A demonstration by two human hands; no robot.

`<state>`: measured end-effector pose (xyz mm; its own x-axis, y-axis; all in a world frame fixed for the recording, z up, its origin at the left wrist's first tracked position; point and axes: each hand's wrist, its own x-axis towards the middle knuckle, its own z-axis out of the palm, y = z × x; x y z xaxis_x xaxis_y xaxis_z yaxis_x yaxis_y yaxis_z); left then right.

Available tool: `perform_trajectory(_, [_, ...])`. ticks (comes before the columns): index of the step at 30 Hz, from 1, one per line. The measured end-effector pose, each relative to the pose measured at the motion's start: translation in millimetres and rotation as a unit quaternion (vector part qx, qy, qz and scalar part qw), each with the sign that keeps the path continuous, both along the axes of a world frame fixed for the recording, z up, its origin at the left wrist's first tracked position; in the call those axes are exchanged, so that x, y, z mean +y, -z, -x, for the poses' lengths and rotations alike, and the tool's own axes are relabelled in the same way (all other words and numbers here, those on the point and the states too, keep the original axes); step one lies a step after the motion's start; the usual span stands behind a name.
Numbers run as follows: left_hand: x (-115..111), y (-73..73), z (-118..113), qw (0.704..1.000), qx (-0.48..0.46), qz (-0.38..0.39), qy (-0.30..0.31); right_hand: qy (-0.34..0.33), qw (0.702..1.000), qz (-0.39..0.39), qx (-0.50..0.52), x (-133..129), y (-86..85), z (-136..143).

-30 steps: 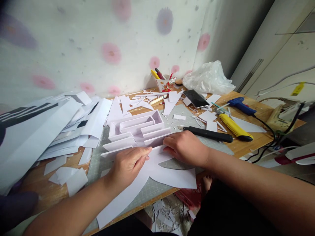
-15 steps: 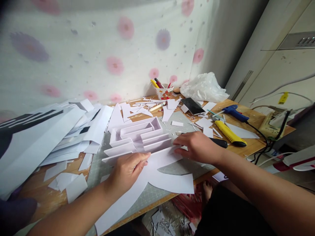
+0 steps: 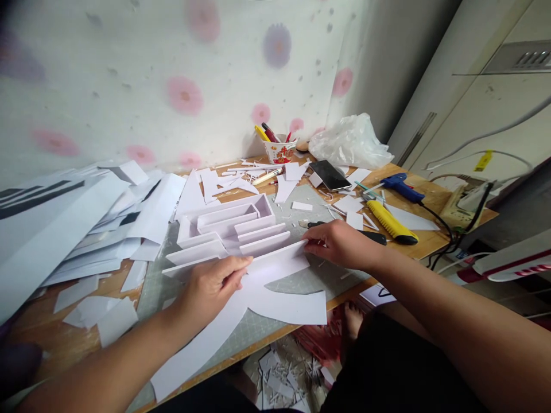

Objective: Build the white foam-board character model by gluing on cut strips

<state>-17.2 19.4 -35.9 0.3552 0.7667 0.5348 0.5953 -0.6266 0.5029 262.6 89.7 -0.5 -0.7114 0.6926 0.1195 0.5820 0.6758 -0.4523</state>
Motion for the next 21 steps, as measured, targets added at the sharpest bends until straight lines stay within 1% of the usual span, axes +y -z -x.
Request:
perform_trajectory(5, [-0.5, -1.6, 0.2, 1.0, 0.0, -0.01, 0.008, 0.016, 0.999, -0.024, 0.026, -0.8, -3.4, 1.5])
perform_trajectory(7, [-0.9, -1.9, 0.7, 1.0, 0.007, -0.019, 0.011, 0.002, 0.999, -0.039, 0.023, -0.1, -3.4, 2.9])
perform_trajectory(10, [-2.6, -3.7, 2.3, 0.999, 0.029, -0.036, 0.016, -0.029, 0.999, -0.04, 0.019, 2.0, -2.1, 5.5])
perform_trajectory(15, [-6.8, -12.5, 6.7, 0.994, 0.083, -0.06, 0.023, -0.054, 0.998, -0.032, 0.007, 7.1, 0.6, 4.7])
perform_trajectory(18, [-8.4, -17.8, 8.7, 0.992, 0.105, -0.064, 0.009, -0.055, 0.998, -0.026, -0.006, 11.6, 3.1, -1.0])
perform_trajectory(21, [-7.2, -22.2, 9.2, 0.992, 0.113, -0.055, 0.008, -0.053, 0.998, -0.013, -0.007, 15.0, 5.6, -8.0])
